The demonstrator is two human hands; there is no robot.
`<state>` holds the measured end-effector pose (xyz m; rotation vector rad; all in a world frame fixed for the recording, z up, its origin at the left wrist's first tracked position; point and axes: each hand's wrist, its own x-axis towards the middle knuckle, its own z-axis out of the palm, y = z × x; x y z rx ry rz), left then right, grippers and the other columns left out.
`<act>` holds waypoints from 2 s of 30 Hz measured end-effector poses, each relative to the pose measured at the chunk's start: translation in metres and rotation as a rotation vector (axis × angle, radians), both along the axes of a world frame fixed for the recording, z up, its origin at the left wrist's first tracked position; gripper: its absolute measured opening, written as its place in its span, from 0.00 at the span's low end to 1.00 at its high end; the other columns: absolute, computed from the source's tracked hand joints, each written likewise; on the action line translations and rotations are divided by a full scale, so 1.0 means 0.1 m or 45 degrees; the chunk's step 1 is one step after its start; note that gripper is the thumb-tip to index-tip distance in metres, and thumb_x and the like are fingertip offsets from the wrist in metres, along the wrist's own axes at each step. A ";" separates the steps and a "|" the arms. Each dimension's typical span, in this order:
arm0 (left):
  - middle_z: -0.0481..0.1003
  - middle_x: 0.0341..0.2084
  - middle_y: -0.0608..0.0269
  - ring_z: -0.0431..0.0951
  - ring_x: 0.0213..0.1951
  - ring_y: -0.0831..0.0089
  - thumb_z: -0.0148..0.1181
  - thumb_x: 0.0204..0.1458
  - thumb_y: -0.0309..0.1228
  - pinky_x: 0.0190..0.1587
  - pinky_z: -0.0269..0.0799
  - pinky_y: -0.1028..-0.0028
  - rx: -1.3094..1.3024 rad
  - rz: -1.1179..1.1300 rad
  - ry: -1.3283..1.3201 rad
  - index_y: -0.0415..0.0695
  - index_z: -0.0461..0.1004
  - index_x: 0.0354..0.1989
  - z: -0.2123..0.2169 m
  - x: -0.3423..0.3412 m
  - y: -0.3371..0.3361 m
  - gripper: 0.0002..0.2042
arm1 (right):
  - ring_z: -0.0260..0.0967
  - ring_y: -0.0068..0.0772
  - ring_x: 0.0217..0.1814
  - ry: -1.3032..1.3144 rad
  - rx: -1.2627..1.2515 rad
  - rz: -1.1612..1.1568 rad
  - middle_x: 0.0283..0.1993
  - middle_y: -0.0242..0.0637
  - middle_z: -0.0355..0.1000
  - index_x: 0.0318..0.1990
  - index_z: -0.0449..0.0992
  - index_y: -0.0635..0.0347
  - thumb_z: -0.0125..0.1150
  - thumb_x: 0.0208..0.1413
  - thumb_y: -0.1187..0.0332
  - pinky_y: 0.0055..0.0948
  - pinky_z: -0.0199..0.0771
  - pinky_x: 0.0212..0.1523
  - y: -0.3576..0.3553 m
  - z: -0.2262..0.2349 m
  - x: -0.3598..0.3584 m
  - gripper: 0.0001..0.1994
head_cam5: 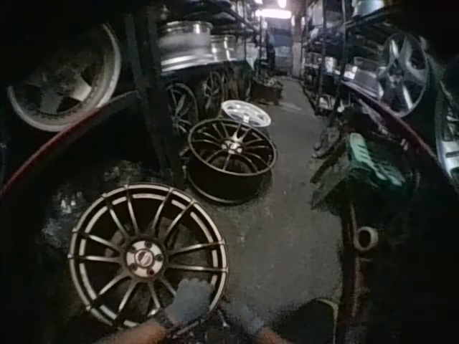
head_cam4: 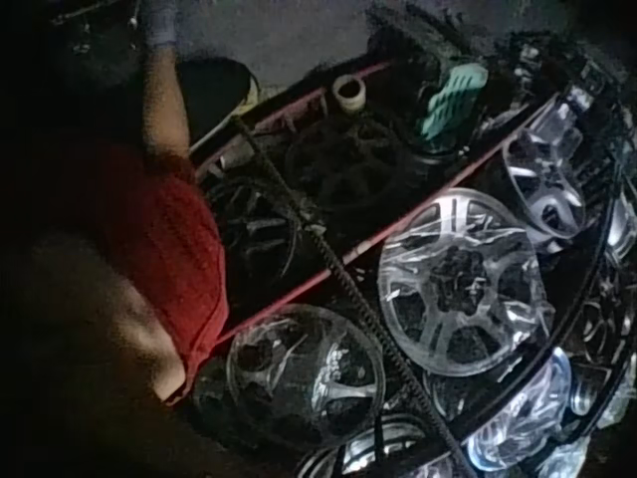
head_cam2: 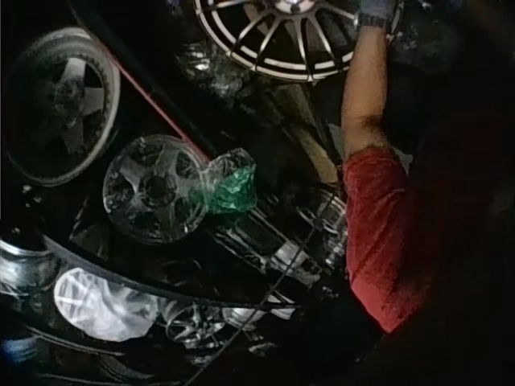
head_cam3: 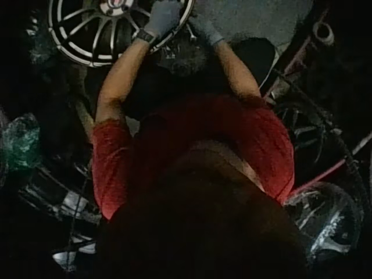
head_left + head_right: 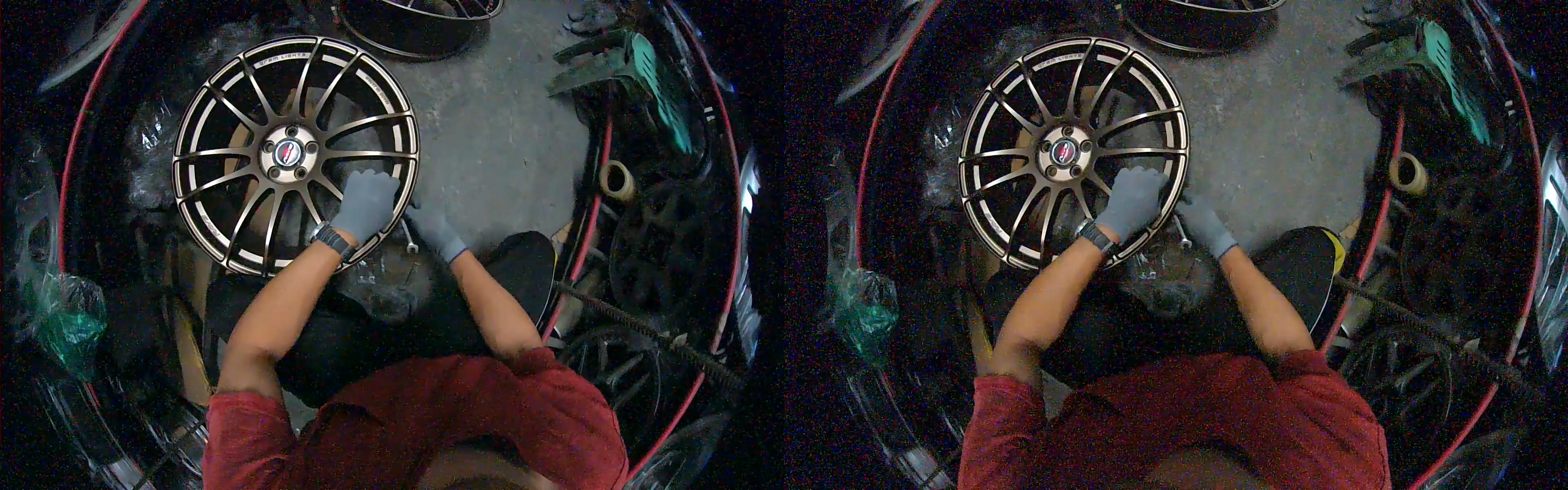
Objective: The person sits on the floor and installs a center cap onto a bronze-colored wheel rim. They then use a wrench to tighten lug nuts around the rim's perimeter. The person finishes by standing up and walking through the workshop.
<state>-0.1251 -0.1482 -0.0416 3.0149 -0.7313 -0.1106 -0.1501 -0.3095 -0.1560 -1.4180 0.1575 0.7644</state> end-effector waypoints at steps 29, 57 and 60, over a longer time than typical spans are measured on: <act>0.78 0.30 0.62 0.77 0.37 0.60 0.59 0.47 0.27 0.38 0.68 0.60 -0.035 0.012 0.027 0.48 0.80 0.38 -0.04 0.00 0.04 0.10 | 0.76 0.58 0.46 -0.606 -0.532 0.577 0.44 0.55 0.79 0.48 0.79 0.62 0.49 0.64 0.44 0.46 0.73 0.51 -0.33 0.29 0.45 0.27; 0.77 0.28 0.62 0.78 0.36 0.61 0.58 0.48 0.28 0.39 0.68 0.60 -0.072 -0.011 -0.064 0.49 0.78 0.28 -0.07 0.00 0.02 0.03 | 0.71 0.32 0.57 0.047 0.331 -0.070 0.59 0.39 0.73 0.65 0.67 0.64 0.53 0.65 0.65 0.34 0.74 0.58 0.07 0.11 -0.17 0.23; 0.78 0.29 0.61 0.79 0.37 0.61 0.58 0.48 0.27 0.40 0.69 0.60 -0.048 0.010 -0.025 0.49 0.79 0.29 -0.04 0.00 0.01 0.03 | 0.70 0.32 0.58 0.128 0.405 -0.107 0.60 0.38 0.72 0.66 0.66 0.63 0.53 0.65 0.67 0.35 0.75 0.58 0.07 0.09 -0.19 0.23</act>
